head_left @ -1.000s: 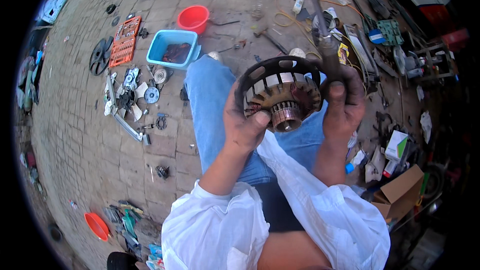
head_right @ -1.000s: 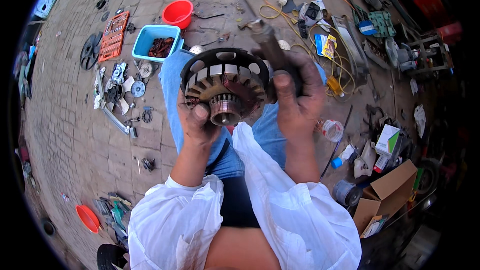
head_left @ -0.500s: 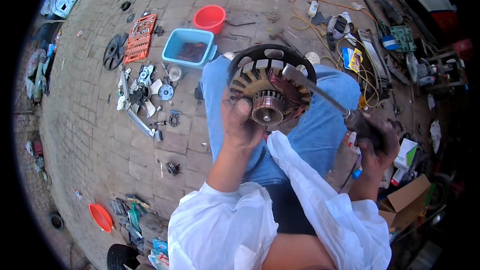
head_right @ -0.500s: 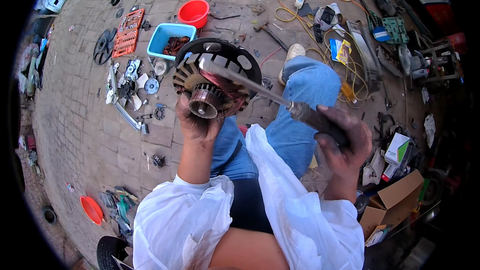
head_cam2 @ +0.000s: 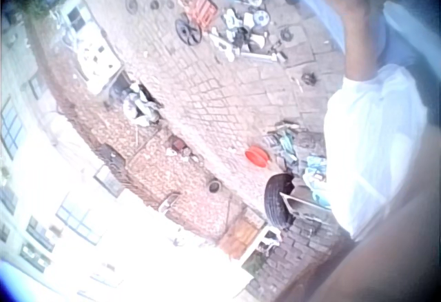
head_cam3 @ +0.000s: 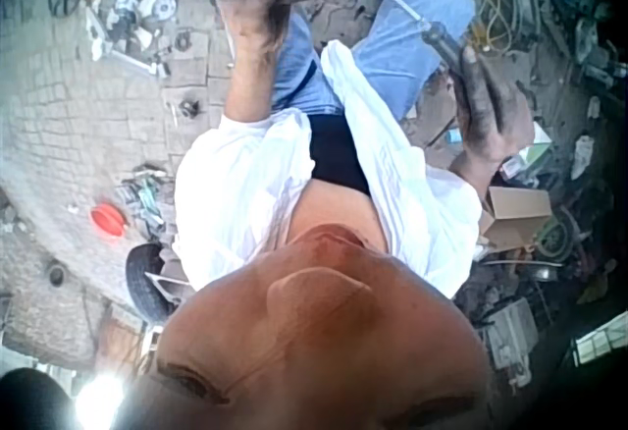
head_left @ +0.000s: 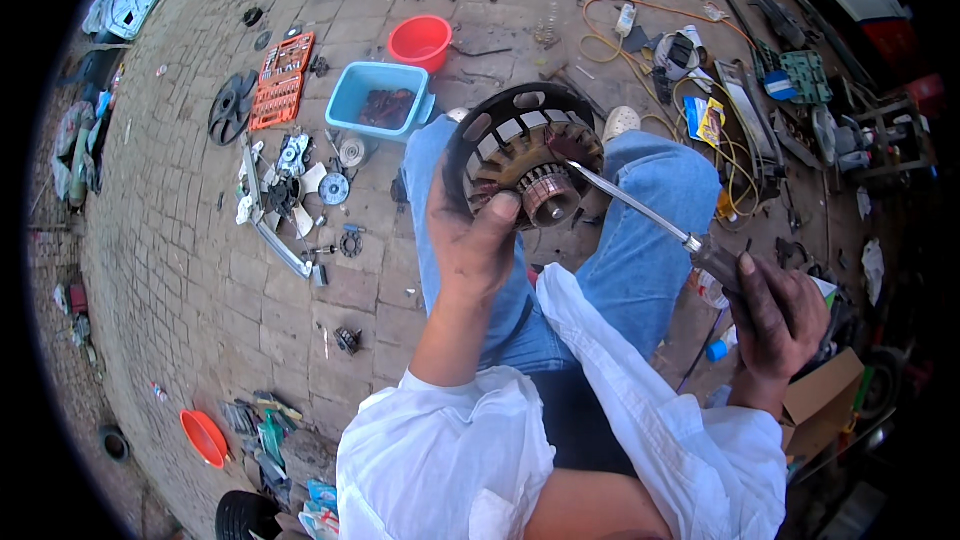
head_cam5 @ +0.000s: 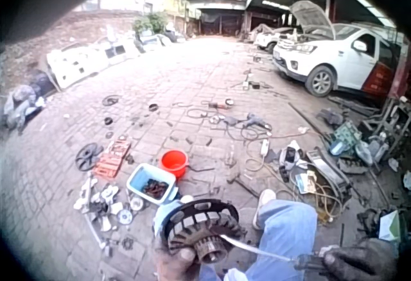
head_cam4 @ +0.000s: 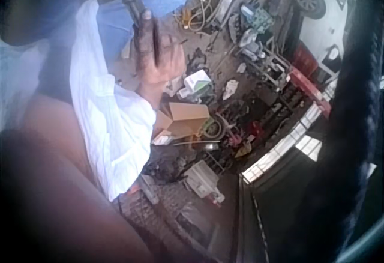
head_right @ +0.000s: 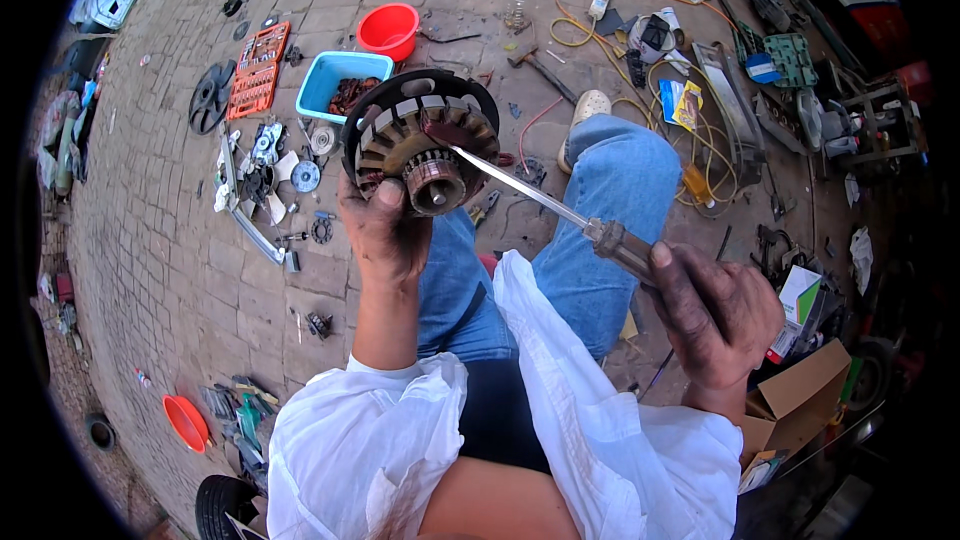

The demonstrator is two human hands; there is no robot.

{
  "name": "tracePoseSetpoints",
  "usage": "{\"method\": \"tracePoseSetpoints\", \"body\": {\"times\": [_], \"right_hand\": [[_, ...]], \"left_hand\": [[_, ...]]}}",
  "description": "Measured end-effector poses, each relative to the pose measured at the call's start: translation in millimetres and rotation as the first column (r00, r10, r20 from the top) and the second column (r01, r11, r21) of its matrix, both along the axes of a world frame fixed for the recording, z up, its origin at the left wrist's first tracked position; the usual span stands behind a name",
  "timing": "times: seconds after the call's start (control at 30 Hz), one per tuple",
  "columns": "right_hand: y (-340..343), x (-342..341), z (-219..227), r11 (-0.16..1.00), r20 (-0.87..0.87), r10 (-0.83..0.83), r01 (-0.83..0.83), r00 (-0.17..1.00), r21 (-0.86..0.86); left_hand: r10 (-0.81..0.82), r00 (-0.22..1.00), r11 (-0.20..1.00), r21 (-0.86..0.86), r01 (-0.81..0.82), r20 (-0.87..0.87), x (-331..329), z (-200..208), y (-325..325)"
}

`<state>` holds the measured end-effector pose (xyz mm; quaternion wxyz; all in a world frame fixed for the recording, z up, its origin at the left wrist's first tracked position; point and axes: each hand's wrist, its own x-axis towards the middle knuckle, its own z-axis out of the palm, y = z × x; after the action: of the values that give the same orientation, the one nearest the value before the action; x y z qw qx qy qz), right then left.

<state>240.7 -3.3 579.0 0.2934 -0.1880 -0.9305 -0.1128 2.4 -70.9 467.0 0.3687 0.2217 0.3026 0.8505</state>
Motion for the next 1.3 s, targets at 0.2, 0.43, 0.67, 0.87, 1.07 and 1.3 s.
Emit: {"method": "tracePoseSetpoints", "body": {"times": [0.2,0.43,0.67,0.87,1.07,1.3], "right_hand": [[5.8,3.7,-0.6,0.98,-0.034,0.064,-0.07,0.997,-0.188],[2.5,1.9,-6.3,0.983,0.021,0.073,-0.068,0.997,-0.173],[15.5,2.0,-25.9,0.901,-0.113,0.112,-0.149,0.987,-0.408],[18.2,-0.1,-42.6,0.839,-0.163,0.109,-0.179,0.981,-0.514],[14.1,-1.2,-57.5,0.74,-0.191,0.024,-0.146,0.981,-0.656],[1.4,-5.9,-76.9,0.263,-0.234,-0.17,-0.185,0.957,-0.947]], "left_hand": [[-0.034,0.999,0.999,-0.002,0.034,-0.015,-0.3,-4.3,-1.3],[0.015,0.995,0.995,-0.093,-0.024,-0.103,-2.9,1.0,-4.4],[-0.012,0.986,0.989,-0.15,-0.014,-0.169,-10.0,-2.1,-6.0],[-0.014,0.985,0.987,-0.163,-0.014,-0.173,-13.0,-3.4,-7.0],[-0.026,0.991,0.985,-0.17,0.003,-0.131,-14.0,-4.2,-2.0],[-0.16,0.972,0.982,-0.073,0.175,0.173,-8.2,-19.6,1.3]]}}
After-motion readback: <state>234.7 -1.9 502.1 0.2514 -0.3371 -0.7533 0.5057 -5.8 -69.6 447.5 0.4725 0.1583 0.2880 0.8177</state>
